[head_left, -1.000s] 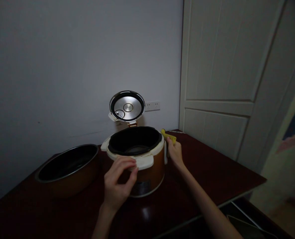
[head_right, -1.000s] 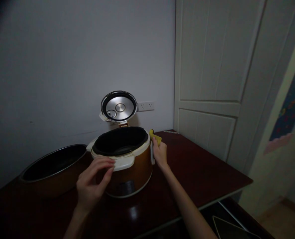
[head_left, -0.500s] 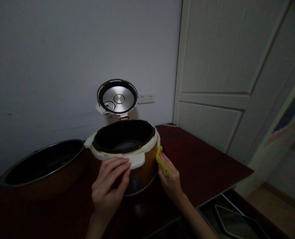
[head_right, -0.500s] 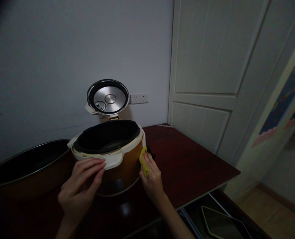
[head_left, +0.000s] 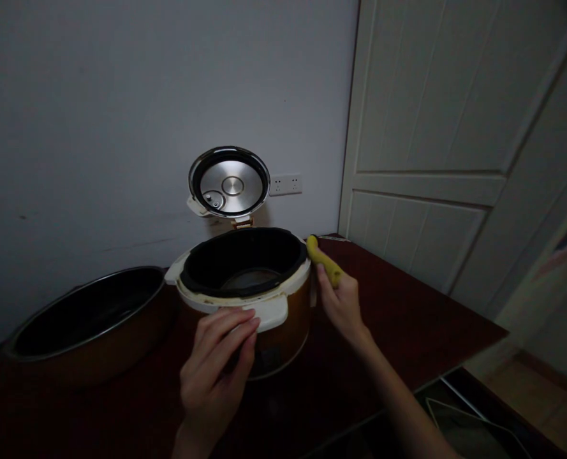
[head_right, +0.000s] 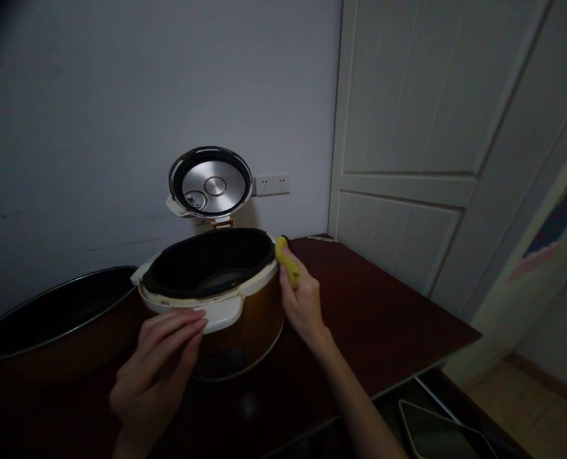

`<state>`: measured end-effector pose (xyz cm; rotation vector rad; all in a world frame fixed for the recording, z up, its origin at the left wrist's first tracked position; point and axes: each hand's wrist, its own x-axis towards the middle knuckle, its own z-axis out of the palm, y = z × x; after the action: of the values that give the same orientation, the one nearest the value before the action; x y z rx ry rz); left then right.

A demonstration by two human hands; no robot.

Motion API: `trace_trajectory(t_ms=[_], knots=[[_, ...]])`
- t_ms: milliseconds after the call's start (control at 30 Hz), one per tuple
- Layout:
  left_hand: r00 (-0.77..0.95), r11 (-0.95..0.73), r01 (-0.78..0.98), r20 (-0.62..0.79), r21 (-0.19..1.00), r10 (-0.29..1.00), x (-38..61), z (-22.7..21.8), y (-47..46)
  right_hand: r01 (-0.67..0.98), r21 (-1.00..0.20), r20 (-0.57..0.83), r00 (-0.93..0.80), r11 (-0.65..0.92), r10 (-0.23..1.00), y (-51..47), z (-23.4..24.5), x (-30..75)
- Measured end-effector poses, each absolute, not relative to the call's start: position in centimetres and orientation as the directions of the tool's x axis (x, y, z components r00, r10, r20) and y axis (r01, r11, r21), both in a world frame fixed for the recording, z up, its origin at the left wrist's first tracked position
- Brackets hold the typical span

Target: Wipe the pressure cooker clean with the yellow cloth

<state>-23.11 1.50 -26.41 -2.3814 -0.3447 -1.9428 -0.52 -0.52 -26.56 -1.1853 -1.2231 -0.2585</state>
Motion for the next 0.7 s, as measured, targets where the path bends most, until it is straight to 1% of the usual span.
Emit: trace_trajectory(t_ms=[67,167,300,367,433,567,633,700], knots=[[0.181,-0.974,0.2,0.974,0.103,0.14,-23.1,-26.5,1.5,0.749,-0.5,0.855,0.349,0.435,0.383,0.1,-27.9,-1.5],[0.171,-0.974,0.201,0.975,0.108,0.144,-23.0,-26.5,1.4,0.783,-0.459,0.881,0.34,0.419,0.33,-0.1,-30.2,-2.7],[0.179,-0.971,0.202,0.97,0.128,0.166,-23.1,-26.6,1.4,0.821,-0.428,0.895,0.327,0.377,0.305,-1.0,-32.8,-3.6],[0.18,-0.97,0.2,0.968,0.139,0.176,-23.1,-26.7,1.4,0.825,-0.439,0.888,0.337,0.357,0.313,-1.4,-34.0,-3.8],[0.175,-0.97,0.198,0.968,0.144,0.179,-23.1,-26.8,1.4,0.814,-0.474,0.866,0.362,0.336,0.345,-1.8,-35.2,-4.0],[0.164,-0.97,0.202,0.971,0.138,0.173,-23.0,-26.8,1.5,0.752,-0.58,0.791,0.429,0.314,0.436,-3.0,-36.6,-4.1],[0.166,-0.97,0.203,0.972,0.13,0.165,-23.0,-26.7,1.4,0.691,-0.661,0.72,0.474,0.293,0.507,-3.6,-36.6,-3.9],[0.172,-0.971,0.202,0.972,0.125,0.161,-22.9,-26.5,1.3,0.59,-0.772,0.6,0.552,0.237,0.58,-4.2,-36.3,-3.4]])
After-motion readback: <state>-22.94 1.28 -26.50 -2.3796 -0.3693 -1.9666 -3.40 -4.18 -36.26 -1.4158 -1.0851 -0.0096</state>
